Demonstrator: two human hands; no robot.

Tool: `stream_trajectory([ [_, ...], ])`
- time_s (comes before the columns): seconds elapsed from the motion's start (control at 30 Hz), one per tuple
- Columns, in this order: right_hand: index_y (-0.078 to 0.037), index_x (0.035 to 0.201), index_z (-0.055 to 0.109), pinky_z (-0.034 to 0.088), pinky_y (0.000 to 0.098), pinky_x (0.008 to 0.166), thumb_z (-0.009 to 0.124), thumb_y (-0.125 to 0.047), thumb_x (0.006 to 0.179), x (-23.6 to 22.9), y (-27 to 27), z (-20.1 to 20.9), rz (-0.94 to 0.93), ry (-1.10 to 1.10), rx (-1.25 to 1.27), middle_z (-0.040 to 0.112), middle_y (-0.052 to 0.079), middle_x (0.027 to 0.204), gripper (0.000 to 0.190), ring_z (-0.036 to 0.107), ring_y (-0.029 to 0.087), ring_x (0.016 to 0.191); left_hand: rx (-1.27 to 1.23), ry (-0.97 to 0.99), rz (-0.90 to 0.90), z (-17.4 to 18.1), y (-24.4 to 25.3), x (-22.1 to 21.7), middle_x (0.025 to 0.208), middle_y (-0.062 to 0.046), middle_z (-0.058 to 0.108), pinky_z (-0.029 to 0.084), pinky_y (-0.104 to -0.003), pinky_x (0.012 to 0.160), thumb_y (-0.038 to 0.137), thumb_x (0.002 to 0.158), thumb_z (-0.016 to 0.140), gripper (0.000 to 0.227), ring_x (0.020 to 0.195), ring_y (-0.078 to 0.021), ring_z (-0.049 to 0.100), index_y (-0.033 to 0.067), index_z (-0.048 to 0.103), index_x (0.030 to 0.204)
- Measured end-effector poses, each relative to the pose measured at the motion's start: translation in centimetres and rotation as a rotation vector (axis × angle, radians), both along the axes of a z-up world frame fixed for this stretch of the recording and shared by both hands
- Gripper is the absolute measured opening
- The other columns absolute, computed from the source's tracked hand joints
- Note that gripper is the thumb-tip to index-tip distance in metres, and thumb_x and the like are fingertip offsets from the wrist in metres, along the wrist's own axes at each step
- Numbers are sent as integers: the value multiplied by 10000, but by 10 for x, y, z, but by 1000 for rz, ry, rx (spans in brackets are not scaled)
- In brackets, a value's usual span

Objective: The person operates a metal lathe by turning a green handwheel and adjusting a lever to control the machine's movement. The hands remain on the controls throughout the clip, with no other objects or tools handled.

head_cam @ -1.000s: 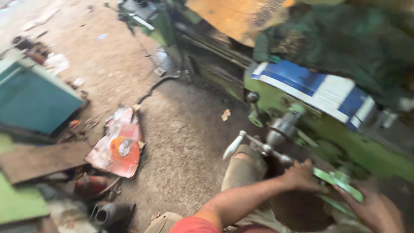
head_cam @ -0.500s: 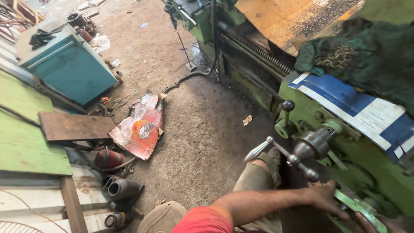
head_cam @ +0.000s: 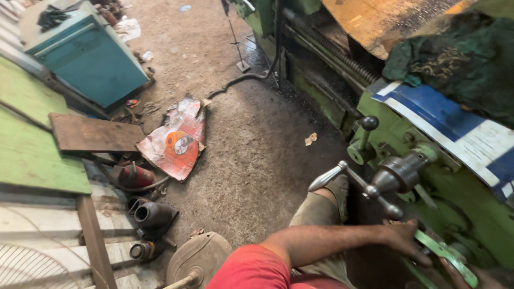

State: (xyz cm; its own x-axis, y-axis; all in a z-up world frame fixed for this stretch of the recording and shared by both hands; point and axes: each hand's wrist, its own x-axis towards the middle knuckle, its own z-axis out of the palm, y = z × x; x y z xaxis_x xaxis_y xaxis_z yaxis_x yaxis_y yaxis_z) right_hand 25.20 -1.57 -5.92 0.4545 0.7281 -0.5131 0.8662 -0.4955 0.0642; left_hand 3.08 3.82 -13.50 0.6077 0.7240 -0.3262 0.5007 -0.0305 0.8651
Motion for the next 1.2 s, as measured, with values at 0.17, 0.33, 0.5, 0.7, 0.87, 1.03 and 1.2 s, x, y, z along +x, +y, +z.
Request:
stream_trajectory([
  [0.17, -213, 1374, 715, 597, 443, 889, 692, -739, 855, -28, -29, 60, 76, 21, 82, 786, 209, 1127, 739, 751, 379, 1023, 69, -10, -84, -30, 5, 10, 1447, -351, 517, 441, -531, 1109, 804, 473, 789, 1433, 1333, -470, 534, -152, 407, 1469],
  [0.33, -140, 1089, 773, 585, 474, 830, 614, -754, 819, -68, -49, 121, 123, 50, 280, 789, 150, 975, 689, 745, 367, 942, 122, 206, -176, -26, 0, -6, 1659, -380, 117, 228, -534, 1221, 803, 590, 815, 1570, 1494, -637, 86, -132, 43, 1588],
  [0.5, -76, 1031, 740, 574, 478, 804, 712, -627, 800, -84, -54, 133, 256, 2, 771, 757, 158, 1023, 598, 728, 372, 920, -118, 169, -16, 19, -1, -26, 1631, -382, 153, 326, -489, 1199, 620, 493, 825, 1485, 1485, -547, 283, 25, 90, 1638],
  [0.7, -63, 1022, 742, 580, 480, 805, 719, -642, 768, -87, -54, 135, 241, 34, 819, 755, 182, 1060, 633, 726, 386, 934, -154, 172, -50, 46, 0, -29, 1614, -469, -6, 232, -470, 1242, 595, 574, 885, 1525, 1534, -561, 102, -37, -17, 1629],
  [0.87, -83, 1048, 749, 587, 479, 806, 708, -655, 767, -86, -54, 131, 208, 41, 716, 765, 170, 1029, 639, 736, 373, 932, -140, 149, -45, 46, -1, -32, 1582, -504, 73, 236, -448, 1242, 602, 555, 850, 1517, 1540, -548, 114, -94, 12, 1611],
  [1.03, -87, 1030, 748, 595, 471, 798, 697, -664, 774, -87, -52, 130, 218, 18, 699, 769, 160, 1009, 633, 742, 363, 909, -152, 122, -52, 39, -2, -34, 1576, -512, 90, 222, -440, 1251, 597, 573, 840, 1501, 1546, -554, 88, -116, 19, 1609],
  [1.2, -89, 987, 741, 586, 473, 708, 693, -668, 791, -92, -48, 138, 205, 65, 665, 761, 154, 924, 613, 740, 361, 827, -117, 120, -62, 16, 6, -33, 1595, -482, 79, 253, -423, 1241, 609, 577, 840, 1485, 1527, -528, 170, -113, 30, 1591],
])
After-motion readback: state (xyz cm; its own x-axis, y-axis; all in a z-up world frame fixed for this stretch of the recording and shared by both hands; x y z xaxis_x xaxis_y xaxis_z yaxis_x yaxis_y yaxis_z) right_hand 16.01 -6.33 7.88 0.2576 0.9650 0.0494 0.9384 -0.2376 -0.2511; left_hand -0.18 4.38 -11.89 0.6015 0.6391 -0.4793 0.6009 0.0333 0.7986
